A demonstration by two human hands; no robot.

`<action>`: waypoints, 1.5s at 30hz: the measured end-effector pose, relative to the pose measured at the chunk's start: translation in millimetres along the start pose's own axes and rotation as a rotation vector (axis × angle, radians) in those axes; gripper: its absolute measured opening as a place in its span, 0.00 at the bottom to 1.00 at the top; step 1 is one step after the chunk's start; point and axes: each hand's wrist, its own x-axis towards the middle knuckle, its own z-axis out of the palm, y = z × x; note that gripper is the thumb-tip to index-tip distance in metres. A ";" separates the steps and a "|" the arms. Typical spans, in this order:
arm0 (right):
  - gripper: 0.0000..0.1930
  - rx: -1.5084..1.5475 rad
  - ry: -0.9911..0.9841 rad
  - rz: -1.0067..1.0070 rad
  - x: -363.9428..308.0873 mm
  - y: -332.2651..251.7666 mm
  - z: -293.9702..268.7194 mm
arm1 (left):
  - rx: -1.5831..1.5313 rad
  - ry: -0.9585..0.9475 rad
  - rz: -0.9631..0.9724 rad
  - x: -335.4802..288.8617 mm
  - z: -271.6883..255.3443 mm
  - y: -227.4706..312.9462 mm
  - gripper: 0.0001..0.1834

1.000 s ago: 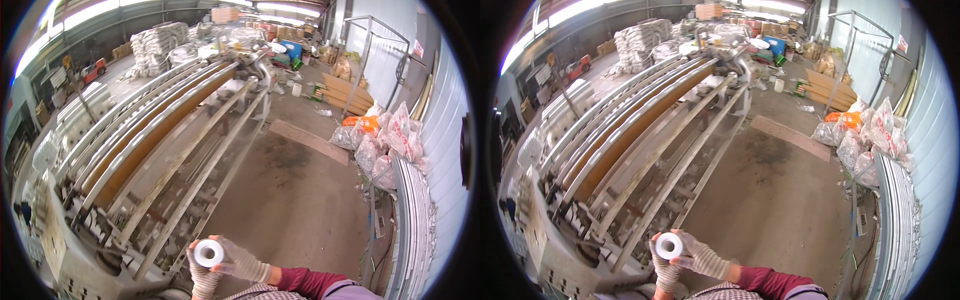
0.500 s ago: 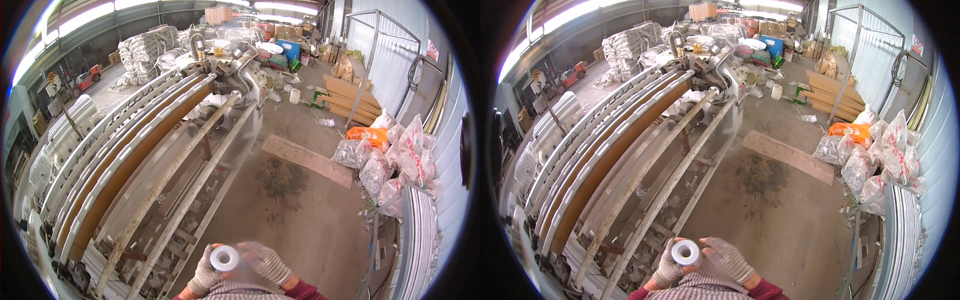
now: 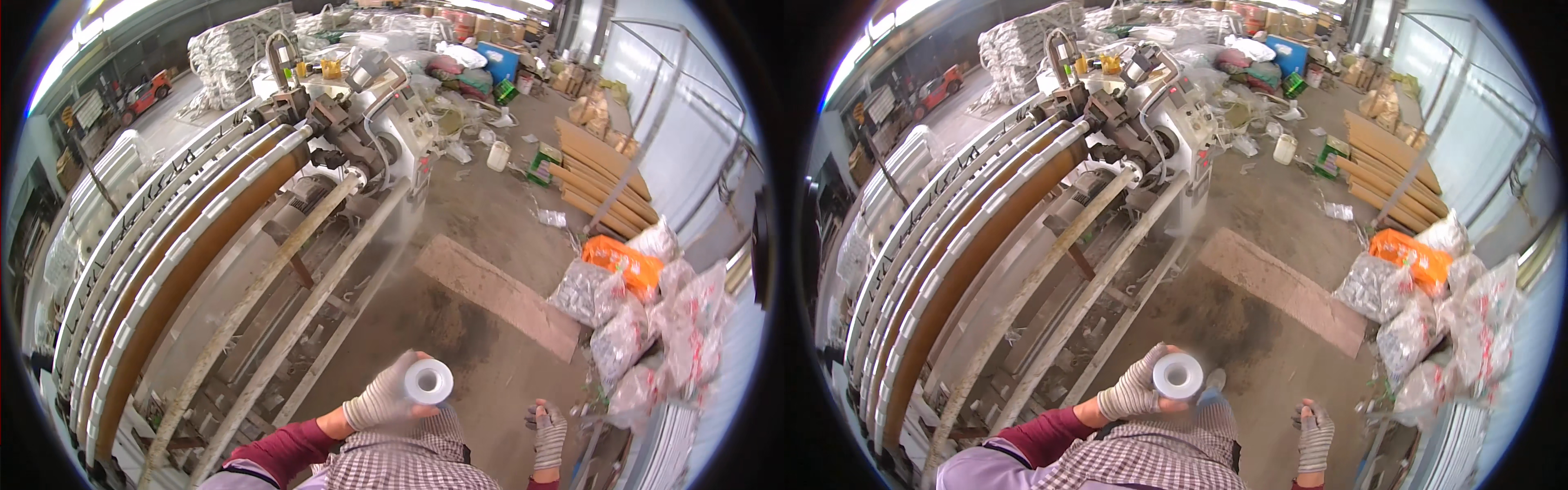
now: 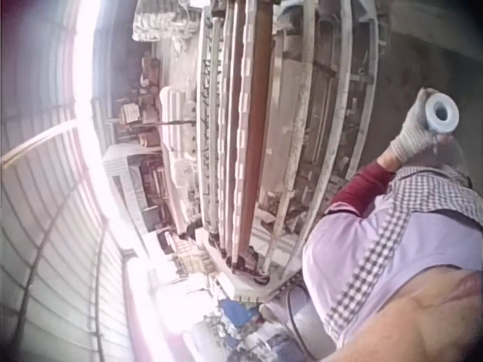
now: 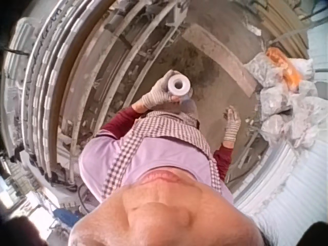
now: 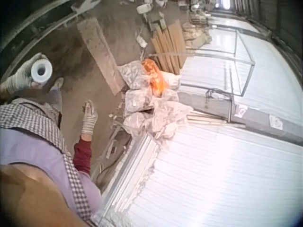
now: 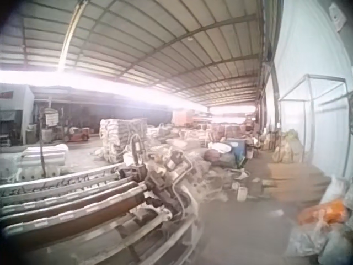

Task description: Operating a coating machine for plastic pipes and organizing plastic connectors in a manufacturing facility.

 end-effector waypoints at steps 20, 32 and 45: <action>0.06 0.025 -0.773 -0.581 636.3 -376.2 411.6 | -0.115 0.447 -0.150 476.4 -140.8 -78.3 0.43; 0.09 -0.227 -1.129 -1.416 867.5 -536.5 795.1 | -0.223 1.151 -0.218 651.4 -221.3 -117.9 0.45; 0.16 -0.400 -1.298 -2.455 821.3 -517.1 1118.9 | -0.637 2.209 -0.160 911.5 -231.8 -90.0 0.38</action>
